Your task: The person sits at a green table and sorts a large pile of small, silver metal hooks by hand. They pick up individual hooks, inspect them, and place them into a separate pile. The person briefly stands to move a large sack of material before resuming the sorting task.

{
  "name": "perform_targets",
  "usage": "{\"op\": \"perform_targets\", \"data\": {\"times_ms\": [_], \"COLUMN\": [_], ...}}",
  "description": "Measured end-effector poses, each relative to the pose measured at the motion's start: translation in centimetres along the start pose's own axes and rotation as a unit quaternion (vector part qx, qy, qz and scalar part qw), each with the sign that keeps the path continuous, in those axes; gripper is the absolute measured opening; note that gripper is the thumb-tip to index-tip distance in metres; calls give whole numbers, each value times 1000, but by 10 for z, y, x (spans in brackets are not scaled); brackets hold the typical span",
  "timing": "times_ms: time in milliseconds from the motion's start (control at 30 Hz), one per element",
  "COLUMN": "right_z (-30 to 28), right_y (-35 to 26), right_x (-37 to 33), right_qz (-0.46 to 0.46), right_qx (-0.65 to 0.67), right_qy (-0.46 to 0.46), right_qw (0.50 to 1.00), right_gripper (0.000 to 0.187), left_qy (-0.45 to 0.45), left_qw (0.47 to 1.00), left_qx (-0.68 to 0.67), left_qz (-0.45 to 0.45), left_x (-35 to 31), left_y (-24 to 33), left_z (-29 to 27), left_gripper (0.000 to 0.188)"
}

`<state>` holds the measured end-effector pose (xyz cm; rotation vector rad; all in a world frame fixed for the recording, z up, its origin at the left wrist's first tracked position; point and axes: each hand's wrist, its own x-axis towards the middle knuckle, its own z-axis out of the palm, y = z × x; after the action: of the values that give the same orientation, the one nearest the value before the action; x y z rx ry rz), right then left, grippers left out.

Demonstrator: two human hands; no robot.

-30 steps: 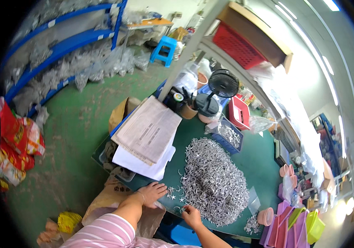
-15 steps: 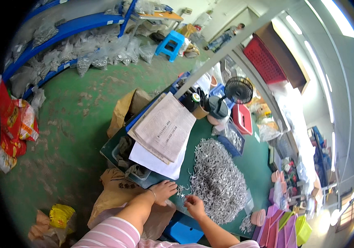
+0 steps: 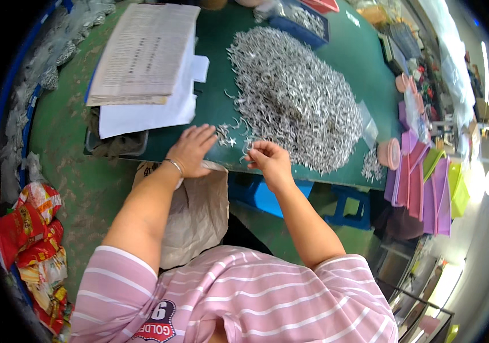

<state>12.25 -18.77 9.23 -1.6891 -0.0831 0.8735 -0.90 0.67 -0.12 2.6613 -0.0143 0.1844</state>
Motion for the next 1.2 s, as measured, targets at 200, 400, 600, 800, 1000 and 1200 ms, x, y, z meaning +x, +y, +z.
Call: {"op": "perform_targets", "data": {"times_ms": [200, 400, 600, 800, 1000, 1200], "right_z": [-25, -26, 3, -29, -57, -55], "right_y": [21, 68, 66, 48, 14, 11], "right_x": [-4, 10, 29, 26, 57, 84], "right_qz": [-1, -16, -192, -280, -394, -407], "right_qx": [-6, -91, -208, -237, -330, -395], "right_qy": [-1, 38, 42, 84, 199, 199], "right_qw": [1000, 995, 958, 927, 834, 799], "right_gripper": [15, 11, 16, 15, 15, 13], "left_qy": [-22, -49, -51, -52, -49, -58], "left_qw": [999, 996, 995, 994, 995, 994], "left_qx": [38, 75, 88, 92, 89, 92], "left_qz": [-10, -19, -24, -21, -19, -11], "left_x": [2, 7, 8, 8, 9, 8], "left_y": [0, 8, 9, 8, 7, 6], "left_z": [0, -1, 0, 1, 3, 3], "left_gripper": [86, 86, 87, 87, 88, 90]}}
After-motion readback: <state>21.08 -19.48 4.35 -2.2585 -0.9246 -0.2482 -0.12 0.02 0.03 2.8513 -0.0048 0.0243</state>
